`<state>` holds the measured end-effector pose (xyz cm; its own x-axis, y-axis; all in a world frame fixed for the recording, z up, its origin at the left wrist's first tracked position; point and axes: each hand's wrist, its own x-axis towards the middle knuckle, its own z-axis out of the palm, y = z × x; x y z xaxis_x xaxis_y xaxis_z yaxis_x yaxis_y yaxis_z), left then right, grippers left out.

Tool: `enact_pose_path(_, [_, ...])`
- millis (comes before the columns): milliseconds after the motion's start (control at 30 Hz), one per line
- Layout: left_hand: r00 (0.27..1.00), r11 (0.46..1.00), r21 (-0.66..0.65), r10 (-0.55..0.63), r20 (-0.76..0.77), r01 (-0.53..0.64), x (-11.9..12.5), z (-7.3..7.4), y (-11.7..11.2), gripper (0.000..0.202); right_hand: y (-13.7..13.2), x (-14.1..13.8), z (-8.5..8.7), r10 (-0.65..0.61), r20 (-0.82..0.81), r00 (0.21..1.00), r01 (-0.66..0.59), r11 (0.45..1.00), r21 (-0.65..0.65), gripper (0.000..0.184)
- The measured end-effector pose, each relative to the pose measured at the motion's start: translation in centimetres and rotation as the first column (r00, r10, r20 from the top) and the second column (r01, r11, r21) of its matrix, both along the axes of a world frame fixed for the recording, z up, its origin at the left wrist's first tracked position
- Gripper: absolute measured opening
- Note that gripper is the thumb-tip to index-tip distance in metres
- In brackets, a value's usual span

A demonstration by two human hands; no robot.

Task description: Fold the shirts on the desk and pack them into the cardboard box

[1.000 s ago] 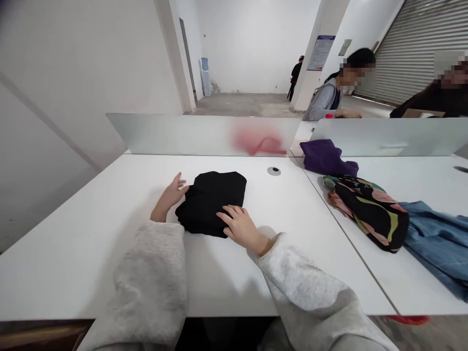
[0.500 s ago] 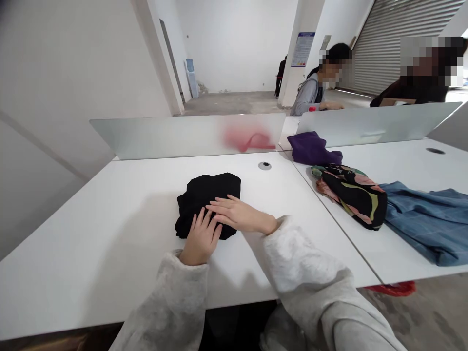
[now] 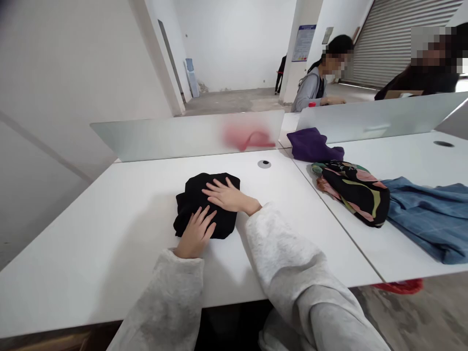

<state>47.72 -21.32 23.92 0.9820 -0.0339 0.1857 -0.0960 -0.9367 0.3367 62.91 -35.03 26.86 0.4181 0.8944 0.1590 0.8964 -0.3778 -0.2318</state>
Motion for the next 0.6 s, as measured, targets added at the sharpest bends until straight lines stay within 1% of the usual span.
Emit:
enact_pose_path(33, [1.000, 1.000, -0.001, 0.004, -0.005, -0.004, 0.0, 0.0, 0.0, 0.045, 0.1, -0.1, -0.4, 0.015, -0.012, 1.000, -0.016, 1.000, -0.027, 0.052])
enact_pose_path(67, [1.000, 1.000, -0.009, 0.004, -0.014, -0.005, 0.0, 0.1, 0.0, 0.044, 0.2, 0.0, -0.9, -0.017, -0.020, 1.000, 0.016, 0.999, -0.051, 0.051])
enact_pose_path(100, [1.000, 1.000, -0.025, 0.001, -0.024, -0.001, 0.0, 0.2, 0.0, 0.044, 0.0, 0.4, -1.4, -0.101, -0.022, 0.995, 0.100, 0.993, -0.058, 0.050])
enact_pose_path(133, [1.000, 0.999, -0.053, -0.004, -0.028, 0.003, -0.1, 0.5, 0.1, 0.044, -0.4, 0.9, -2.0, -0.226, -0.021, 0.974, 0.225, 0.973, -0.044, 0.051])
enact_pose_path(167, [1.000, 0.995, -0.099, -0.009, -0.025, 0.006, -0.3, 0.8, 0.3, 0.043, -0.9, 1.6, -2.4, -0.368, -0.025, 0.929, 0.368, 0.930, -0.012, 0.052])
enact_pose_path(200, [1.000, 0.987, -0.161, 0.003, -0.011, -0.005, -0.4, 1.3, 0.5, 0.044, -1.5, 2.3, -2.8, -0.499, -0.042, 0.865, 0.500, 0.865, 0.024, 0.053])
enact_pose_path(233, [0.999, 0.973, -0.227, 0.046, 0.012, -0.042, -0.5, 1.9, 0.9, 0.047, -2.2, 2.9, -3.0, -0.601, -0.077, 0.796, 0.605, 0.795, 0.042, 0.054])
enact_pose_path(267, [0.992, 0.954, -0.280, 0.122, 0.039, -0.107, -0.5, 2.6, 1.4, 0.051, -2.9, 3.4, -3.0, -0.667, -0.119, 0.735, 0.675, 0.737, 0.036, 0.054])
enact_pose_path(300, [0.972, 0.931, -0.306, 0.225, 0.062, -0.196, -0.4, 3.3, 1.9, 0.053, -3.5, 3.7, -3.0, -0.705, -0.159, 0.691, 0.716, 0.698, 0.014, 0.055])
enact_pose_path(333, [0.939, 0.906, -0.300, 0.334, 0.075, -0.299, -0.1, 3.9, 2.6, 0.053, -4.0, 3.9, -3.0, -0.722, -0.190, 0.665, 0.733, 0.680, -0.016, 0.057])
enact_pose_path(367, [0.900, 0.878, -0.262, 0.431, 0.066, -0.402, 0.3, 4.4, 3.3, 0.053, -4.3, 3.8, -2.9, -0.723, -0.225, 0.653, 0.733, 0.678, -0.049, 0.059])
enact_pose_path(400, [0.864, 0.848, -0.204, 0.503, 0.023, -0.489, 0.9, 4.7, 4.0, 0.055, -4.4, 3.7, -2.8, -0.711, -0.266, 0.651, 0.722, 0.689, -0.073, 0.061])
enact_pose_path(433, [0.836, 0.823, -0.153, 0.545, -0.058, -0.547, 1.7, 4.8, 4.7, 0.060, -4.3, 3.4, -2.8, -0.687, -0.316, 0.654, 0.705, 0.705, -0.075, 0.061])
enact_pose_path(467, [0.812, 0.805, -0.123, 0.561, -0.161, -0.581, 2.4, 4.8, 5.2, 0.067, -4.1, 3.1, -2.8, -0.655, -0.377, 0.655, 0.691, 0.721, -0.051, 0.059])
enact_pose_path(533, [0.769, 0.784, -0.129, 0.539, -0.344, -0.607, 3.7, 4.1, 6.1, 0.076, -3.3, 2.4, -2.9, -0.562, -0.538, 0.628, 0.684, 0.729, 0.037, 0.054])
enact_pose_path(567, [0.760, 0.778, -0.152, 0.520, -0.390, -0.609, 4.1, 3.7, 6.3, 0.079, -2.8, 2.0, -2.9, -0.498, -0.630, 0.596, 0.692, 0.716, 0.088, 0.052])
enact_pose_path(600, [0.762, 0.774, -0.178, 0.506, -0.404, -0.608, 4.4, 3.3, 6.5, 0.080, -2.4, 1.6, -2.9, -0.422, -0.725, 0.544, 0.711, 0.691, 0.131, 0.050])
